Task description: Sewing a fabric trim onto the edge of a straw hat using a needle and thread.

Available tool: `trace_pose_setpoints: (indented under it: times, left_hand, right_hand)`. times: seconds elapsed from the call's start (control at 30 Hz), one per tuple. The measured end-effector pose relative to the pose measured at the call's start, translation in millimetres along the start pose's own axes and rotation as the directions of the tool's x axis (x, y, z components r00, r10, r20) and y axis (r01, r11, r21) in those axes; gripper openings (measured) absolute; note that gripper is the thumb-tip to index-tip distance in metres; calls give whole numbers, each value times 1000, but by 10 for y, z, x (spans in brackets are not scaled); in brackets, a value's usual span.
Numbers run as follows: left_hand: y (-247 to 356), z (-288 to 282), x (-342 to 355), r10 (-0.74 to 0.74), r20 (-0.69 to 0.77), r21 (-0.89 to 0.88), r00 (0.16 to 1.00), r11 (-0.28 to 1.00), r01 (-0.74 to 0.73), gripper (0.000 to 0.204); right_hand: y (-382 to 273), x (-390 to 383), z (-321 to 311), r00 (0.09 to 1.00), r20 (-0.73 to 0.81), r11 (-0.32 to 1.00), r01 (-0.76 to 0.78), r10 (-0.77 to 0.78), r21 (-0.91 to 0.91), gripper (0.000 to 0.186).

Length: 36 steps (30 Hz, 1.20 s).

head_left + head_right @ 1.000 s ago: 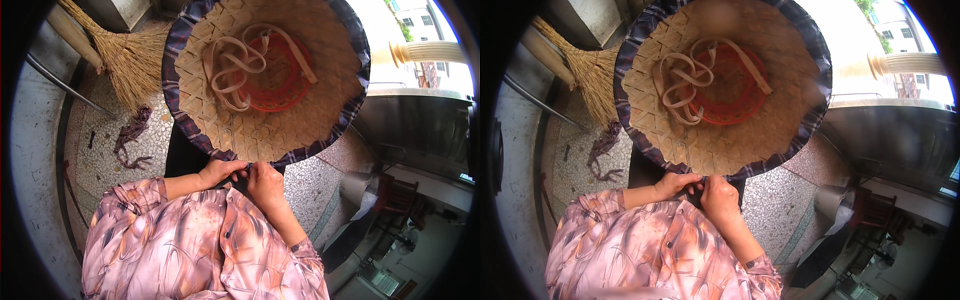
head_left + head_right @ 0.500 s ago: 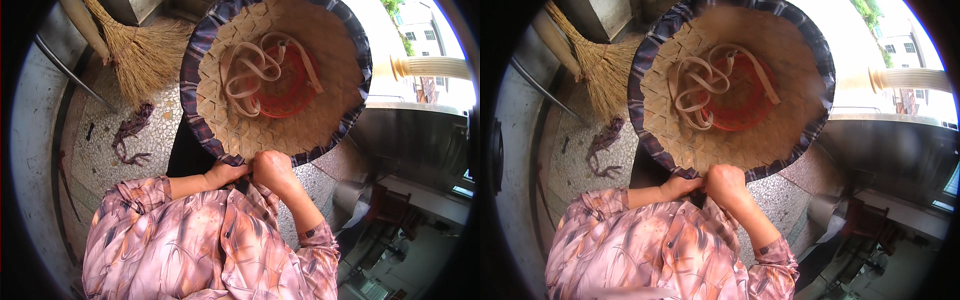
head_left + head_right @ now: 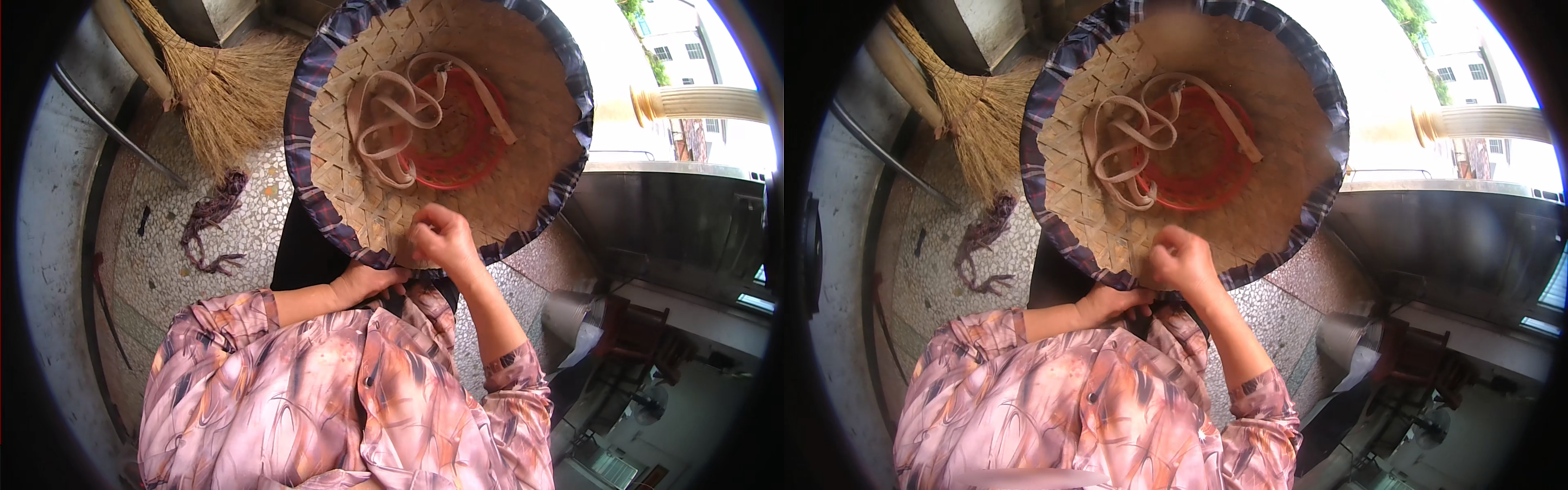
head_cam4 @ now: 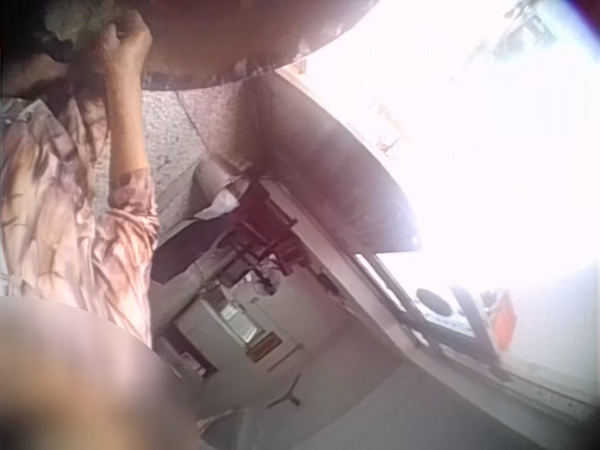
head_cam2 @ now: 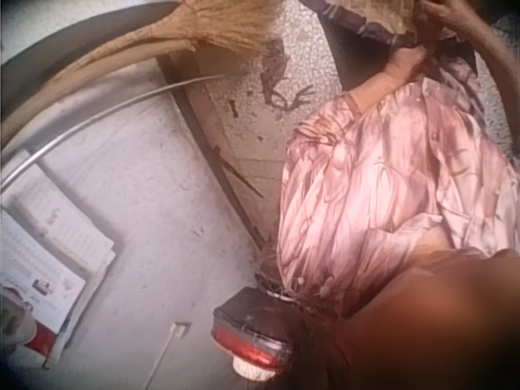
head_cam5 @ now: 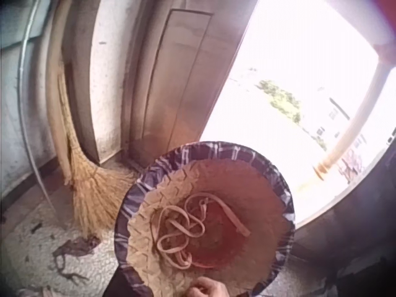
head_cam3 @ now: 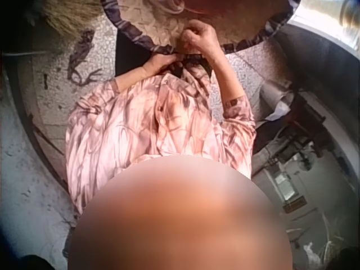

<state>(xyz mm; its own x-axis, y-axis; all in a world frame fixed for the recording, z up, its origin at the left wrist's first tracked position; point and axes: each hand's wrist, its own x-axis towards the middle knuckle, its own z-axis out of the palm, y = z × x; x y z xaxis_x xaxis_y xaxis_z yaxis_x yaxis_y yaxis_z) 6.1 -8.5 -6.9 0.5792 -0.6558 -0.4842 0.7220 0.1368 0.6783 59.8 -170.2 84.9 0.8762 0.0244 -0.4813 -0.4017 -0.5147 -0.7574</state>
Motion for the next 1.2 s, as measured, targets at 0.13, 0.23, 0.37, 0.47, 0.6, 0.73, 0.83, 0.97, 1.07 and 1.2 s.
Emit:
trace_pose_setpoints:
  times: [0.13, 0.23, 0.37, 0.47, 0.6, 0.73, 0.83, 0.97, 1.07, 1.2]
  left_hand:
    - [19, -57, 18, -58, 26, -186, 998, 981, 62, 26]
    - [38, -45, 11, -64, 19, -211, 998, 975, 66, 27]
    - [-4, -65, 32, -138, 2, -190, 990, 972, 136, 27]
    - [17, -57, 33, -216, -30, -170, 976, 963, 208, 29]
    - [61, -43, 9, -211, -39, -155, 977, 967, 203, 29]
    - [90, -56, 11, -216, -33, -138, 976, 968, 210, 30]
    - [2, -78, 46, -217, -65, -209, 974, 957, 199, 28]
    - [82, -29, 6, -199, -74, -248, 977, 953, 175, 30]
    - [220, 29, -74, -111, -114, -175, 987, 981, 90, 31]
    - [353, 27, -129, 106, -249, -96, 963, 987, -133, 26]
  right_hand:
    - [-215, 44, -136, 975, 211, 759, -190, 71, 623, 10]
    - [-383, -29, -193, 971, 236, 689, -203, 48, 696, 10]
    - [-440, -113, -222, 981, 160, 555, -74, -109, 829, 10]
    - [-558, -172, -291, 960, 44, 449, 88, -275, 889, 14]
    - [-803, -251, -379, 906, -86, 449, 286, -414, 846, 16]
    - [-837, -301, -342, 858, -135, 430, 377, -496, 820, 16]
    - [-751, -334, -362, 905, -149, 519, 356, -399, 777, 17]
    - [-65, -262, -356, 967, -135, 704, 250, -216, 665, 20]
    - [310, -343, -280, 986, -132, 740, 166, -104, 652, 18]
    - [518, -396, -228, 994, -101, 675, 53, 32, 736, 13]
